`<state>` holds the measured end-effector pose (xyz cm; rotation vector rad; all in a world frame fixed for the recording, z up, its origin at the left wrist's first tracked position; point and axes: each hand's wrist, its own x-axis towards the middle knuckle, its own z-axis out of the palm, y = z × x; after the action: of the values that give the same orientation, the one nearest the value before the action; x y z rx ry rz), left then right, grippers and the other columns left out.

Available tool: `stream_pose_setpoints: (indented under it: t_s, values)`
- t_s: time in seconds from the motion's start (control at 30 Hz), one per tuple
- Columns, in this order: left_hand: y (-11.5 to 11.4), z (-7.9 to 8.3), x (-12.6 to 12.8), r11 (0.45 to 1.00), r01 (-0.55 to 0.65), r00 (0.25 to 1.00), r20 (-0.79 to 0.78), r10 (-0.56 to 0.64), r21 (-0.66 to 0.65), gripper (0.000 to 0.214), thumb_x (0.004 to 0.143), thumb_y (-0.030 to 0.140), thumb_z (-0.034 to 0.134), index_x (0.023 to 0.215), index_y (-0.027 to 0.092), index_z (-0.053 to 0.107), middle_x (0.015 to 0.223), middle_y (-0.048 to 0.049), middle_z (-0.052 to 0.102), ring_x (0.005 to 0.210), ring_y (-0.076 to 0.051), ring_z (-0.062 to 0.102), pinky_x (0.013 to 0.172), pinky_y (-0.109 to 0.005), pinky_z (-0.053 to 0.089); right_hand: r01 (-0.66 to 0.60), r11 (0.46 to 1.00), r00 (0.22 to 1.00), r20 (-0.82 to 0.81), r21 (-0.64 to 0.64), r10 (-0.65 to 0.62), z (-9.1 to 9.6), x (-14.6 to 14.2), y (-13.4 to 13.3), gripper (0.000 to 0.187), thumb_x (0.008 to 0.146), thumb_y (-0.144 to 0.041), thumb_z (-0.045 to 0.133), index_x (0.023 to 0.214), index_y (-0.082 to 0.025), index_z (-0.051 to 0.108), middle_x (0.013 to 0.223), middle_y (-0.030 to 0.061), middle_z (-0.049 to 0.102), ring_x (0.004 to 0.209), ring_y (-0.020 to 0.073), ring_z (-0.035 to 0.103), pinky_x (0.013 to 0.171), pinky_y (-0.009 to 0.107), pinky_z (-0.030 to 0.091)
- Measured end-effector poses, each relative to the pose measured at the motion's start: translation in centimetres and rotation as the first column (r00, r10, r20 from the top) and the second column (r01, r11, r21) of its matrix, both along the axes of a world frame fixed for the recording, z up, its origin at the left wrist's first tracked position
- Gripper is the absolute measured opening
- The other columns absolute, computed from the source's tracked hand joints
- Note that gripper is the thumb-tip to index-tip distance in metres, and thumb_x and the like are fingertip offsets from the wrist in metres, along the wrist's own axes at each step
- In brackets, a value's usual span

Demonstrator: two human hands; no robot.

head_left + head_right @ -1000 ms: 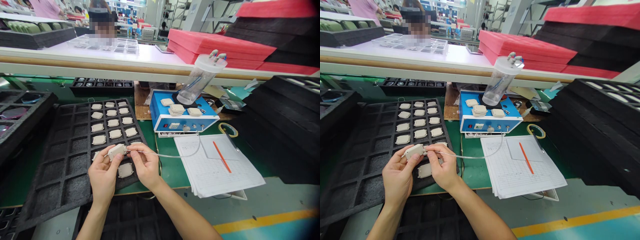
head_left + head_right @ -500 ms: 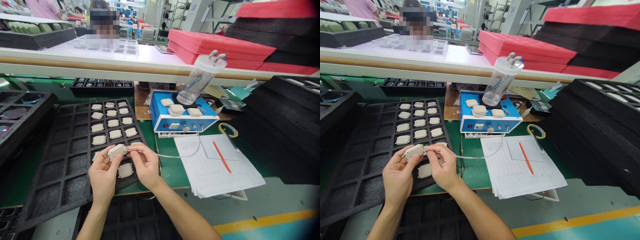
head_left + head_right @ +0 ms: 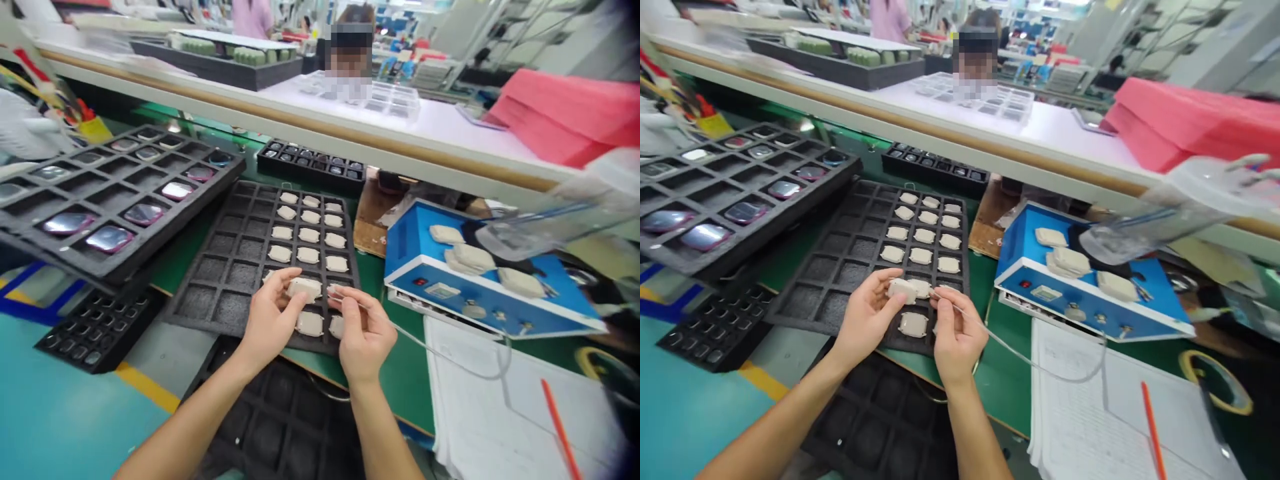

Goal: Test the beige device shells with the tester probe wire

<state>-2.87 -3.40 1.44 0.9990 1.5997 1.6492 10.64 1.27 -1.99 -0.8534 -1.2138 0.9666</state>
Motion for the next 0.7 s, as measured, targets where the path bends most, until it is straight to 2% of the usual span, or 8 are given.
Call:
stream_pose_setpoints:
  t_s: [0.07,0.17,0.27,0.37,0.43,0.5,0.57,0.7]
  values:
    - [-1.8,0.3,-1.9,0.996,-0.084,0.961,-0.267,0.071,-0.039,0.028,0.086,0.028,0.069,0.113,0.022,0.074,0.101,-0.0075,0.077,0.092,-0.024,0.071,0.082,-0.033,0.054,0.007,1.0,1.0,-0.001,-0.001,-0.007,0.0,0.1,-0.2,0.015,0.094,-0.032,0.07,0.094,-0.019,0.077,0.094,0.0071,0.078,0.082,0.0205,0.078,0.072,0.035,0.069]
    - [-4.7,-0.1,-4.6,0.966,-0.228,0.812,-0.571,0.117,-0.125,0.025,0.092,0.032,0.061,0.112,0.023,0.074,0.099,-0.0076,0.076,0.091,-0.026,0.068,0.086,-0.039,0.05,0.002,1.0,1.0,-0.019,-0.004,-0.002,-0.1,0.2,-0.3,0.015,0.093,-0.032,0.07,0.094,-0.018,0.077,0.092,0.007,0.078,0.08,0.0207,0.079,0.071,0.035,0.069]
    - [-7.1,-1.5,-5.7,0.922,-0.349,0.642,-0.76,0.103,-0.17,0.027,0.097,0.035,0.055,0.112,0.02,0.074,0.104,-0.0112,0.076,0.099,-0.031,0.066,0.091,-0.047,0.048,0.014,1.0,1.0,-0.005,-0.011,-0.014,-0.1,0.2,-0.3,0.017,0.092,-0.034,0.071,0.094,-0.017,0.077,0.089,0.0067,0.078,0.077,0.0211,0.079,0.069,0.036,0.069]
    - [-8.6,-2.8,-5.5,0.887,-0.455,0.46,-0.875,0.153,-0.084,0.032,0.1,0.031,0.051,0.123,0.017,0.07,0.134,-0.0173,0.068,0.128,-0.037,0.056,0.105,-0.055,0.043,0.028,0.999,1.0,0.009,-0.017,-0.028,0.0,0.2,-0.4,0.019,0.091,-0.035,0.073,0.093,-0.016,0.077,0.087,0.0061,0.078,0.074,0.0204,0.078,0.067,0.035,0.068]
    - [-9.1,-3.1,-5.3,0.91,-0.415,0.386,-0.909,0.155,-0.021,0.037,0.101,0.027,0.051,0.133,0.016,0.065,0.148,-0.0184,0.06,0.142,-0.037,0.048,0.112,-0.056,0.039,0.025,0.999,1.0,0.01,-0.026,-0.025,0.0,0.3,-0.6,0.019,0.09,-0.035,0.074,0.093,-0.016,0.077,0.086,0.0057,0.078,0.073,0.0193,0.078,0.067,0.034,0.068]
    - [-9.3,-3.1,-5.3,0.961,-0.276,0.348,-0.935,0.068,-0.032,0.037,0.1,0.024,0.053,0.135,0.019,0.064,0.147,-0.0151,0.062,0.144,-0.035,0.049,0.116,-0.057,0.035,0.022,0.999,1.0,0.009,-0.04,-0.022,0.0,0.3,-0.7,0.019,0.09,-0.034,0.075,0.092,-0.015,0.078,0.085,0.0054,0.078,0.071,0.0177,0.077,0.068,0.032,0.067]
    - [-9.3,-2.9,-5.7,0.983,-0.166,0.345,-0.938,-0.022,-0.084,0.031,0.098,0.019,0.054,0.124,0.023,0.07,0.136,-0.0101,0.071,0.137,-0.032,0.058,0.117,-0.059,0.034,0.023,0.998,1.0,0.009,-0.059,-0.022,-0.1,0.3,-0.8,0.02,0.089,-0.035,0.076,0.093,-0.015,0.078,0.085,0.0052,0.077,0.07,0.0168,0.076,0.069,0.031,0.066]
    - [-9.6,-2.5,-6.4,0.983,-0.137,0.413,-0.909,-0.053,-0.12,0.032,0.091,0.006,0.051,0.105,0.023,0.074,0.118,-0.007,0.079,0.123,-0.029,0.069,0.112,-0.059,0.042,0.002,0.996,1.0,0.013,-0.091,-0.001,-0.2,0.3,-0.9,0.025,0.089,-0.039,0.077,0.094,-0.015,0.078,0.083,0.0054,0.077,0.07,0.0169,0.076,0.07,0.03,0.064]
